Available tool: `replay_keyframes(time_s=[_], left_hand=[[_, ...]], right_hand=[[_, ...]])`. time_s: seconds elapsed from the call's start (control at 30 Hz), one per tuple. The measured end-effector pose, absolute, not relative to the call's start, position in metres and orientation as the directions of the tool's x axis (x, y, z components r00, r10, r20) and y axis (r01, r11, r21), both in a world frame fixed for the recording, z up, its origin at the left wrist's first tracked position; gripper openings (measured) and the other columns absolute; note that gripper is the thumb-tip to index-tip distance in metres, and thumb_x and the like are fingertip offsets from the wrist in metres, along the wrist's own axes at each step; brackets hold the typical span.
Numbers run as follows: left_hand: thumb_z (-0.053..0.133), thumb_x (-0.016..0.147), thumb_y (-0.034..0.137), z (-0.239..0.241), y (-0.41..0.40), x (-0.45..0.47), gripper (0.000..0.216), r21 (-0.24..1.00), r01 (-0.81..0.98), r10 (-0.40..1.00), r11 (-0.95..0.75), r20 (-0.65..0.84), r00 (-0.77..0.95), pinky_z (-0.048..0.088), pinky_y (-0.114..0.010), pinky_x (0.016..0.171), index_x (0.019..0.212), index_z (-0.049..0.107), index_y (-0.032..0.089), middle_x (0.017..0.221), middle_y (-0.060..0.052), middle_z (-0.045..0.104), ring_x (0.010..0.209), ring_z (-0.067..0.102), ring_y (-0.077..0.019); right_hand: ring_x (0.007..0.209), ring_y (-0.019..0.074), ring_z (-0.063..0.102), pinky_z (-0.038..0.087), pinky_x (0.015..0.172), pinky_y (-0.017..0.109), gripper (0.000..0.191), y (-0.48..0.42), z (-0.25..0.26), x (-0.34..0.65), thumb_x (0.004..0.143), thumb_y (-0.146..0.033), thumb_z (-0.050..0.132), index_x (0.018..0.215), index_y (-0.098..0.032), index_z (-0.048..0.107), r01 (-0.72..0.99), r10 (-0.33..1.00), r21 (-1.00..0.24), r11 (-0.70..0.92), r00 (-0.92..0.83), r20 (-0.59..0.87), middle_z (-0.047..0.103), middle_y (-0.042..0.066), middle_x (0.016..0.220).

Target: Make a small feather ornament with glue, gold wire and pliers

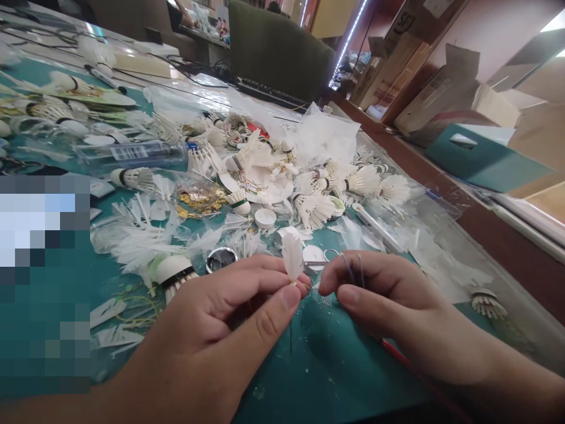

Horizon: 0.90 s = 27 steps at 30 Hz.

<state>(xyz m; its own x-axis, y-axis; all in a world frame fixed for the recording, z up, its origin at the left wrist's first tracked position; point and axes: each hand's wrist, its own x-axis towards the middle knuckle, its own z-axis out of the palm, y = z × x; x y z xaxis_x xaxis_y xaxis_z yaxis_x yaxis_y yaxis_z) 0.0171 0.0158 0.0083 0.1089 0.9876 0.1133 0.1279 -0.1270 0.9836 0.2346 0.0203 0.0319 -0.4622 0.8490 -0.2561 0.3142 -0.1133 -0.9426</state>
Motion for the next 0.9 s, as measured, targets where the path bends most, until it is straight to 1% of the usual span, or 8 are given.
replay_keyframes(time_s=[0.13,0.23,0.3,0.5,0.6,0.67,0.73,0.9], left_hand=[[0.075,0.099,0.041,-0.002,0.006,0.012,0.022,0.988,0.095,0.975,-0.124,0.104,0.197,0.066,-0.027,0.073,0.087,0.091,0.032,0.070,0.001,0.076,0.070,0.074,-0.0198],[0.072,0.101,0.029,-0.007,0.002,0.008,0.027,0.987,0.040,0.950,-0.158,0.140,0.280,0.065,-0.023,0.078,0.086,0.092,0.039,0.071,0.006,0.076,0.060,0.070,-0.0123],[0.071,0.100,0.024,-0.009,0.002,0.006,0.030,0.981,0.026,0.942,-0.193,0.178,0.284,0.064,-0.019,0.076,0.084,0.091,0.040,0.071,0.008,0.074,0.061,0.070,-0.0108],[0.070,0.099,0.019,-0.007,0.005,0.005,0.031,0.969,0.082,0.937,-0.233,0.201,0.287,0.063,-0.018,0.076,0.077,0.087,0.034,0.071,0.007,0.072,0.062,0.069,-0.0108],[0.071,0.099,0.024,-0.007,0.004,0.007,0.030,0.981,0.059,0.949,-0.187,0.165,0.268,0.060,-0.016,0.064,0.075,0.086,0.034,0.069,0.006,0.071,0.059,0.068,-0.0108],[0.072,0.100,0.028,-0.007,0.002,0.008,0.029,0.986,0.059,0.954,-0.155,0.133,0.269,0.055,-0.014,0.054,0.075,0.086,0.034,0.069,0.005,0.071,0.059,0.068,-0.0114],[0.070,0.100,0.028,-0.008,0.002,0.009,0.031,0.988,0.058,0.955,-0.144,0.124,0.269,0.052,-0.014,0.050,0.075,0.086,0.034,0.070,0.005,0.071,0.061,0.069,-0.0116],[0.071,0.099,0.024,-0.010,0.003,0.008,0.029,0.980,0.059,0.948,-0.193,0.170,0.269,0.057,-0.013,0.058,0.077,0.087,0.034,0.078,0.005,0.075,0.069,0.072,-0.0121]], right_hand=[[0.069,0.0127,0.044,0.038,0.062,0.025,0.045,0.023,0.030,0.225,0.098,-0.061,0.078,0.091,-0.017,0.073,0.299,0.825,-0.925,-0.233,-0.442,-0.351,0.054,-0.001,0.076],[0.065,0.0100,0.038,0.031,0.056,0.022,0.043,0.024,0.027,0.225,0.092,-0.056,0.087,0.089,-0.016,0.073,0.277,0.814,-0.914,-0.296,-0.427,-0.393,0.050,-0.003,0.070],[0.058,0.0074,0.033,0.025,0.050,0.020,0.044,0.024,0.025,0.227,0.092,-0.056,0.088,0.087,-0.016,0.072,0.229,0.777,-0.909,-0.349,-0.471,-0.417,0.046,-0.006,0.065],[0.049,0.0041,0.026,0.017,0.042,0.018,0.048,0.025,0.022,0.228,0.094,-0.059,0.087,0.083,-0.016,0.067,0.170,0.722,-0.886,-0.430,-0.525,-0.451,0.042,-0.010,0.057],[0.048,0.0043,0.026,0.017,0.042,0.019,0.041,0.026,0.022,0.227,0.091,-0.050,0.091,0.085,-0.017,0.068,0.165,0.713,-0.873,-0.459,-0.518,-0.473,0.043,-0.011,0.056],[0.048,0.0039,0.026,0.019,0.044,0.019,0.037,0.025,0.021,0.227,0.089,-0.046,0.092,0.086,-0.016,0.070,0.167,0.720,-0.875,-0.454,-0.509,-0.471,0.043,-0.011,0.057],[0.052,0.0043,0.030,0.022,0.048,0.019,0.037,0.025,0.021,0.226,0.087,-0.045,0.094,0.085,-0.016,0.071,0.177,0.751,-0.889,-0.423,-0.479,-0.453,0.048,-0.009,0.061],[0.064,0.0096,0.041,0.031,0.057,0.023,0.036,0.024,0.021,0.223,0.083,-0.045,0.094,0.080,-0.016,0.073,0.216,0.838,-0.923,-0.317,-0.391,-0.380,0.056,-0.003,0.068]])
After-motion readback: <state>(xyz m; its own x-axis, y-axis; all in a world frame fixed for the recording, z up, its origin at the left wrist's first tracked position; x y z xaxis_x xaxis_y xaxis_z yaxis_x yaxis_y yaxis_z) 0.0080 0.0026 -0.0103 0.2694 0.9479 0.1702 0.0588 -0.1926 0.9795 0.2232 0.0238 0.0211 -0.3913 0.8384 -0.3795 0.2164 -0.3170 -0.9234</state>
